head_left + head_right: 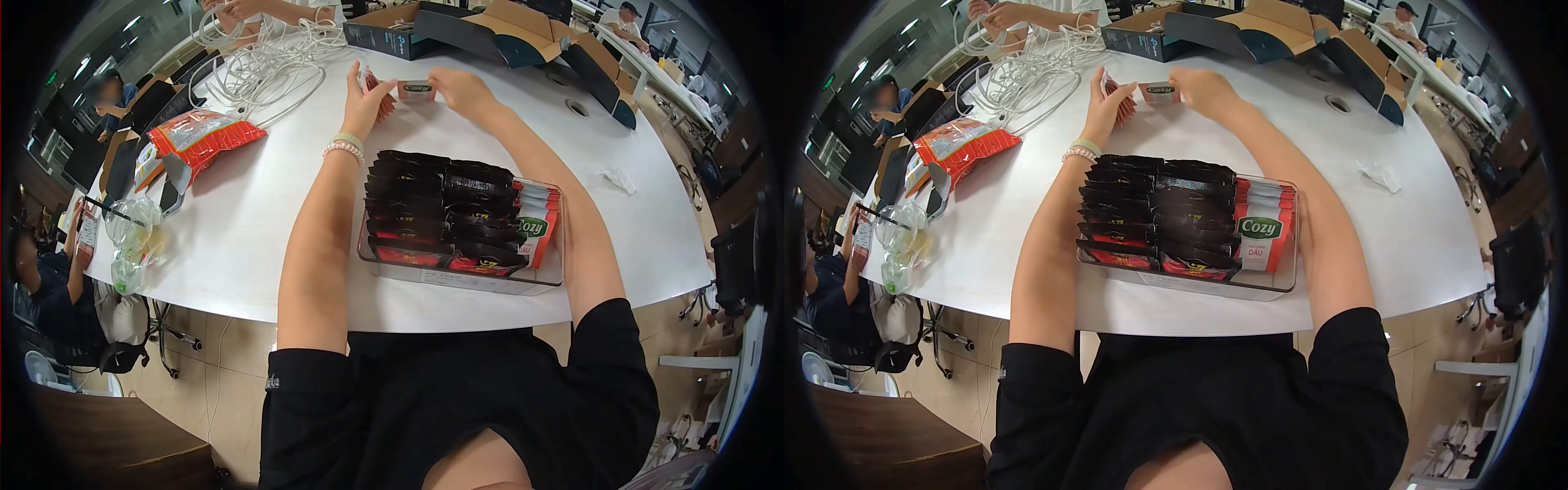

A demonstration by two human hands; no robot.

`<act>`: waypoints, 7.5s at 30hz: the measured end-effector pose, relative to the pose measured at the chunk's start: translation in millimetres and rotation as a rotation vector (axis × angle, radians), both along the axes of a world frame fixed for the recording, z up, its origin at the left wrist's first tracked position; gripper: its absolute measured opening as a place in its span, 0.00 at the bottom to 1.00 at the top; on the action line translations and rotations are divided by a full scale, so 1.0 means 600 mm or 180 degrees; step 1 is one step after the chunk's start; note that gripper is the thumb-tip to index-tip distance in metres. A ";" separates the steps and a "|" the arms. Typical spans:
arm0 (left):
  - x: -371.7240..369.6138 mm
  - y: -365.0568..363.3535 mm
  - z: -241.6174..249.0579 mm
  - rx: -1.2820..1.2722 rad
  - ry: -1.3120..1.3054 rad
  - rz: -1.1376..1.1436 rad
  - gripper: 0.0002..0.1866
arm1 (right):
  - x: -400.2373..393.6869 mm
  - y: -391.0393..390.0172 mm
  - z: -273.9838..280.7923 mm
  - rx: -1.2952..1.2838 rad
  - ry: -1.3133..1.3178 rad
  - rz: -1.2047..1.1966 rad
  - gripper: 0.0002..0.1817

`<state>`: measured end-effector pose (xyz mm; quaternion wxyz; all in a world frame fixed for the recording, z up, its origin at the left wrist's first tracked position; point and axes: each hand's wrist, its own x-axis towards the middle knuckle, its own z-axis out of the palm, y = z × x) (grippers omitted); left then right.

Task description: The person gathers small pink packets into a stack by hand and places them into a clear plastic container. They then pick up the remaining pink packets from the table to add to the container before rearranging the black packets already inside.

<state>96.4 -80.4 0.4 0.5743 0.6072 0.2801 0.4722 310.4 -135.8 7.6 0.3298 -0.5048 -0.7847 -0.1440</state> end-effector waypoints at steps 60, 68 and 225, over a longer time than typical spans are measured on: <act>0.037 -0.089 -0.024 0.1187 0.1066 0.0160 0.44 | -0.052 -0.463 0.080 -0.0228 0.0136 0.0044 0.24; -0.020 -0.108 -0.035 0.1354 0.1588 0.0286 0.35 | -0.042 -0.399 0.129 -0.1775 -0.0381 0.0294 0.41; -0.070 -0.421 0.064 -0.0332 0.1569 -0.3445 0.32 | -0.019 -0.397 0.098 -0.1732 0.0381 0.0216 0.43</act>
